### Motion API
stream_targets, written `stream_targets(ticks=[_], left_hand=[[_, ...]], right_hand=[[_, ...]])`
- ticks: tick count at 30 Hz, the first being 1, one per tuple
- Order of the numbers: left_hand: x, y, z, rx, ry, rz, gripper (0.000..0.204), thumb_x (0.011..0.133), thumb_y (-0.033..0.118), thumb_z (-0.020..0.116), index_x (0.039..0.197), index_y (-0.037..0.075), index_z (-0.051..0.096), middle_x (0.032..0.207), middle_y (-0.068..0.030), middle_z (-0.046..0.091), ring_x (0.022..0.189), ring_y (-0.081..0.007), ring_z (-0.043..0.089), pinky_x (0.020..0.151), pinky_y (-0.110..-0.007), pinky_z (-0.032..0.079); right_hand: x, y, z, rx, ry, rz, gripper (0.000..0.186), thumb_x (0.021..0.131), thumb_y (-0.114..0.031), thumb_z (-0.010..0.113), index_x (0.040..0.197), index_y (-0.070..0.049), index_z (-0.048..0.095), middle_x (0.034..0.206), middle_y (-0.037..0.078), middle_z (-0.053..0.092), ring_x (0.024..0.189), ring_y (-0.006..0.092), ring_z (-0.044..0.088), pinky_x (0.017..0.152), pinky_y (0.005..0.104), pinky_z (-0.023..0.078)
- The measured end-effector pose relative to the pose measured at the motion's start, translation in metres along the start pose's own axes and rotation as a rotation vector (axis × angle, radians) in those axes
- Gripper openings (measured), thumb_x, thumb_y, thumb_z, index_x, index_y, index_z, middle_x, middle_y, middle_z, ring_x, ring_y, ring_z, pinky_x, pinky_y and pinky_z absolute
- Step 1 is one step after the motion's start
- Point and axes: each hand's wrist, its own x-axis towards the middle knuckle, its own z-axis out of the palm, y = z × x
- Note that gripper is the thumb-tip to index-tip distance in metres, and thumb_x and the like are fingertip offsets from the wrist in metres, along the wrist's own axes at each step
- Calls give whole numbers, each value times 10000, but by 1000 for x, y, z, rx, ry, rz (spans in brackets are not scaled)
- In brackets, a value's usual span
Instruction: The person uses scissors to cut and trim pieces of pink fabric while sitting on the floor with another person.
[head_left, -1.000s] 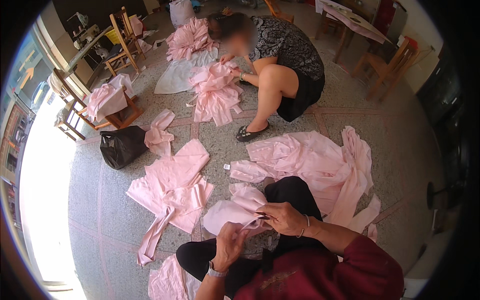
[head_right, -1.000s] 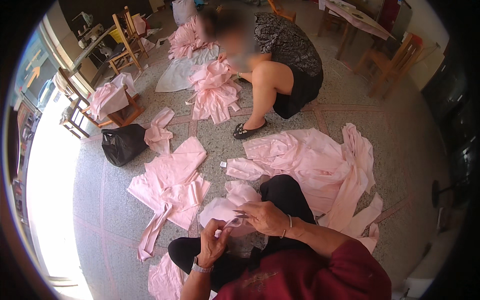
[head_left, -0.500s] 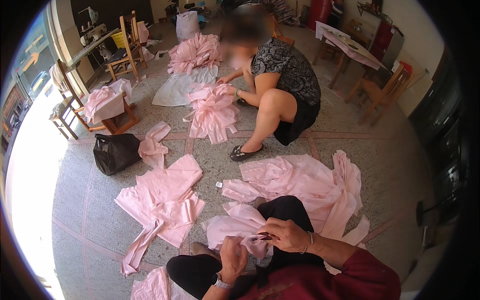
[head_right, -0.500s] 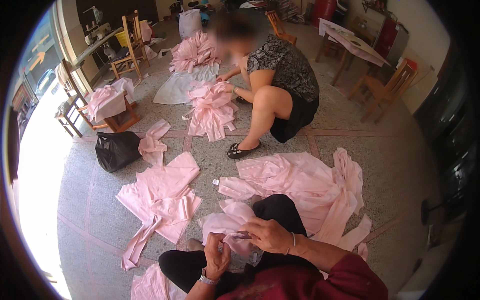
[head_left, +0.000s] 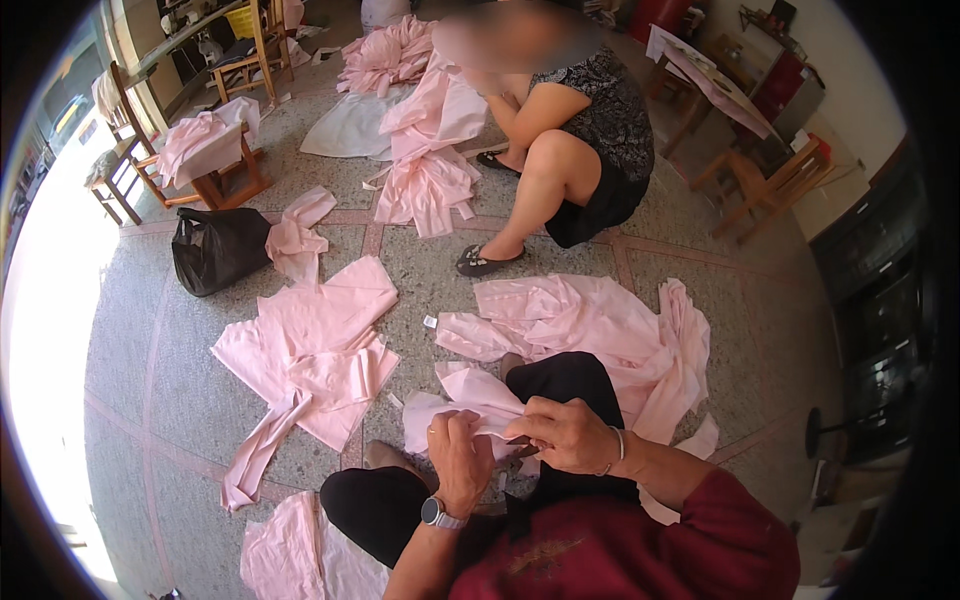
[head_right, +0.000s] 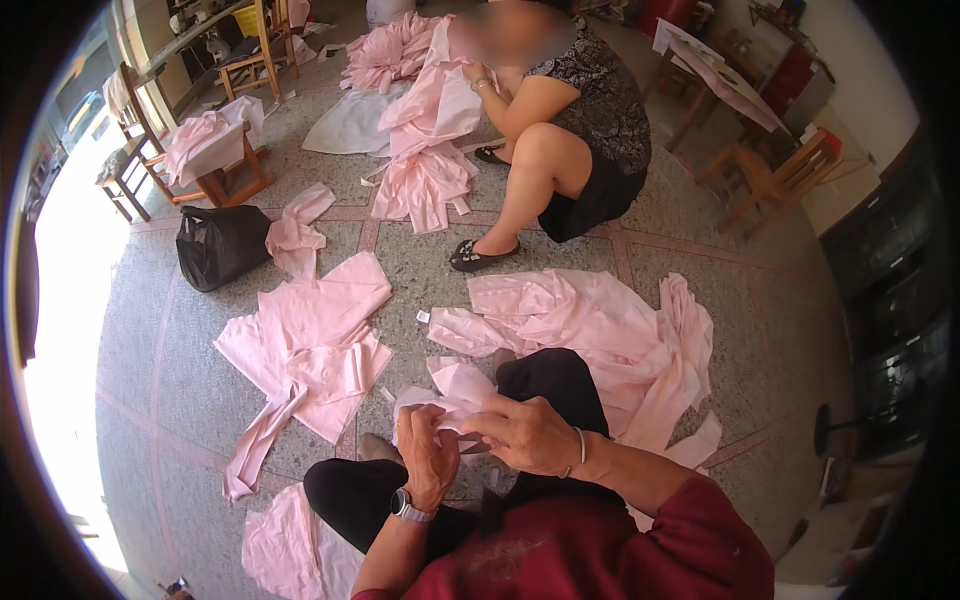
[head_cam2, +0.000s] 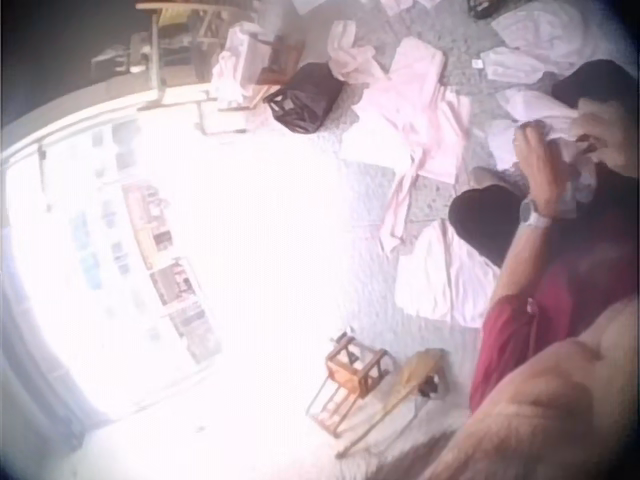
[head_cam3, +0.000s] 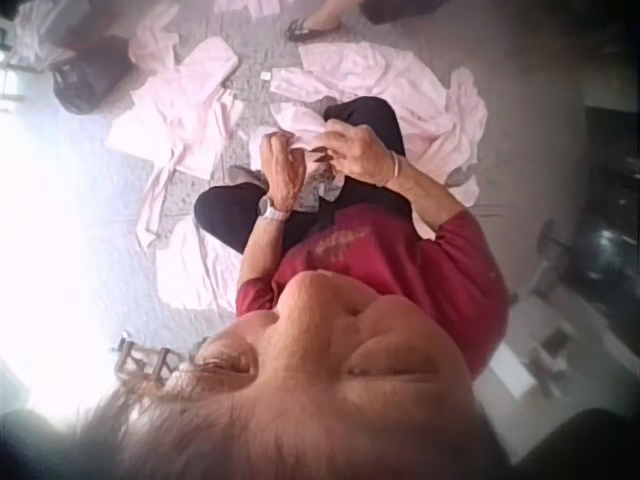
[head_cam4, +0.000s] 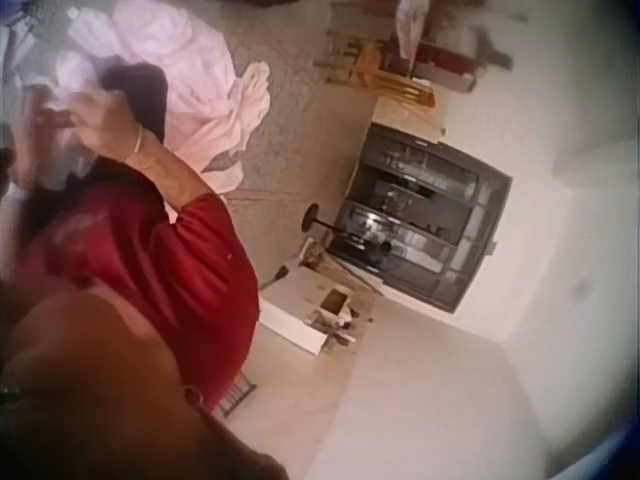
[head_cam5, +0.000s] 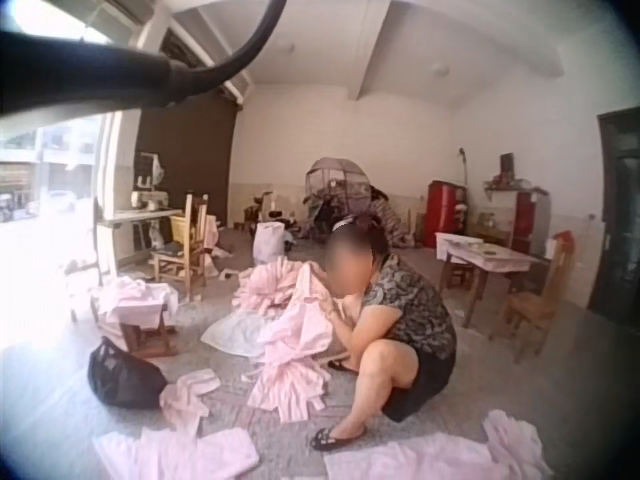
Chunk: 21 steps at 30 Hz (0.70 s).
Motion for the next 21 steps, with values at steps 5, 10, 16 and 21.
stream_targets(ticks=[5,10,16,21], left_hand=[[18,-22,-5,139,76,-35,311,710,-57,597,1000,53,578,944,-143,584,885,-338,560,757,-430,413],[34,-25,-19,67,59,-32,247,758,-43,571,989,45,584,922,-129,584,864,-326,564,745,-410,420],[37,-22,-44,-347,-175,-198,176,777,-10,607,948,6,568,959,-133,602,917,-298,592,793,-368,473],[43,-8,-53,-556,-389,-71,160,771,1,564,928,-4,535,951,-132,631,913,-220,600,843,-332,473]], right_hand=[[12,-1,-19,59,112,129,398,672,149,646,1008,-63,673,820,34,546,607,121,515,518,254,402],[11,-7,-42,11,218,191,247,776,83,708,987,-43,678,802,29,546,625,105,472,546,245,379],[7,0,-63,-13,320,260,129,831,42,698,949,-10,680,799,34,555,639,104,479,572,250,391],[3,6,-75,111,342,303,93,852,15,692,942,8,667,802,29,565,696,100,502,616,231,402]])
